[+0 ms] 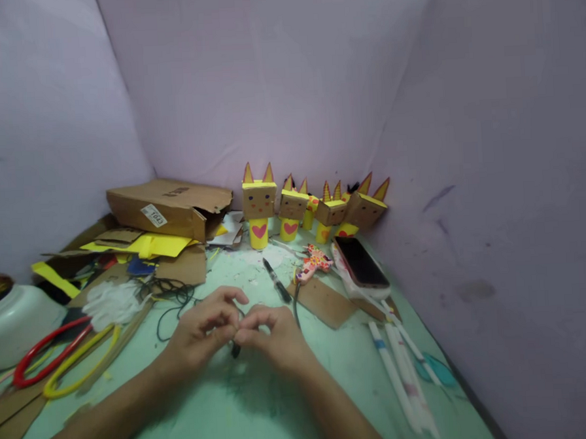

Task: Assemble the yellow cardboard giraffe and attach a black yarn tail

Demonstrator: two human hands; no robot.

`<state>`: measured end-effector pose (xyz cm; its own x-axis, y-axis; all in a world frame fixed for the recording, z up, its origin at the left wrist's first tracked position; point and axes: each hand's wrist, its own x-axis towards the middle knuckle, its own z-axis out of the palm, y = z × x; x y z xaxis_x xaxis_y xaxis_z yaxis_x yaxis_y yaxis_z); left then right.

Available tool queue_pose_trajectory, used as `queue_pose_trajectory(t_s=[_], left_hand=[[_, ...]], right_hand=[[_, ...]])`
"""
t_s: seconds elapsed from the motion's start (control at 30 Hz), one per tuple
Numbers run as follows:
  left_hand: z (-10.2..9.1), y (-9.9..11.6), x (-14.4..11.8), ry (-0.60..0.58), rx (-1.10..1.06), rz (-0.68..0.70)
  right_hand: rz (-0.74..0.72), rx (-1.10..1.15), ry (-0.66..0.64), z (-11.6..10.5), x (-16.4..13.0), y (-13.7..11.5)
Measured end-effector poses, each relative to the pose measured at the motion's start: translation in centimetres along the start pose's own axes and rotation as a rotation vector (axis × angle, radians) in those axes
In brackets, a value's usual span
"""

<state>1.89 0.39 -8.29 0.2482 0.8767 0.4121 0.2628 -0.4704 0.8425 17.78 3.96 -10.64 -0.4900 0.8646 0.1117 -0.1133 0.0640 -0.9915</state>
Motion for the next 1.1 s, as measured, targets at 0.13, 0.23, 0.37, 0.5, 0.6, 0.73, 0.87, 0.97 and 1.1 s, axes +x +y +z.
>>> queue_pose_trajectory(t_s=[0.13,0.23,0.37,0.5,0.6,0.73,0.87,0.97,1.1], left_hand=[[0.1,-0.8,-0.1,0.009,-0.044,-0.029],[0.2,-1.0,-0.1,0.006,-0.086,-0.06],[0.3,-0.7,-0.1,0.021,-0.133,-0.099],[0.3,-0.7,0.2,0.037,-0.214,-0.237],[0.4,-1.0,0.6,0.027,-0.273,-0.381],[0.8,-1.0,0.9,-0.058,-0.354,-0.503],[1.1,-1.1,0.8,-0.065,-0.387,-0.527],[1.0,-1.2,0.9,-0.034,-0.382,-0.53],[0.7,-1.0,1.1,-0.018,-0.297,-0.513]], right_hand=[[-0.025,-0.046,0.001,0.0,0.2,0.2],[-0.024,-0.051,-0.004,0.1,0.1,-0.1],[-0.033,-0.057,0.004,0.1,-0.2,-0.2],[0.01,0.089,0.046,-0.4,0.0,0.3],[0.076,0.31,0.173,-0.6,0.1,0.1],[0.086,0.467,0.291,-0.2,0.2,-0.8],[0.081,0.458,0.287,0.1,0.3,-0.8],[0.103,0.464,0.298,-0.1,0.4,-0.3],[0.131,0.509,0.335,-0.2,0.4,-0.1]])
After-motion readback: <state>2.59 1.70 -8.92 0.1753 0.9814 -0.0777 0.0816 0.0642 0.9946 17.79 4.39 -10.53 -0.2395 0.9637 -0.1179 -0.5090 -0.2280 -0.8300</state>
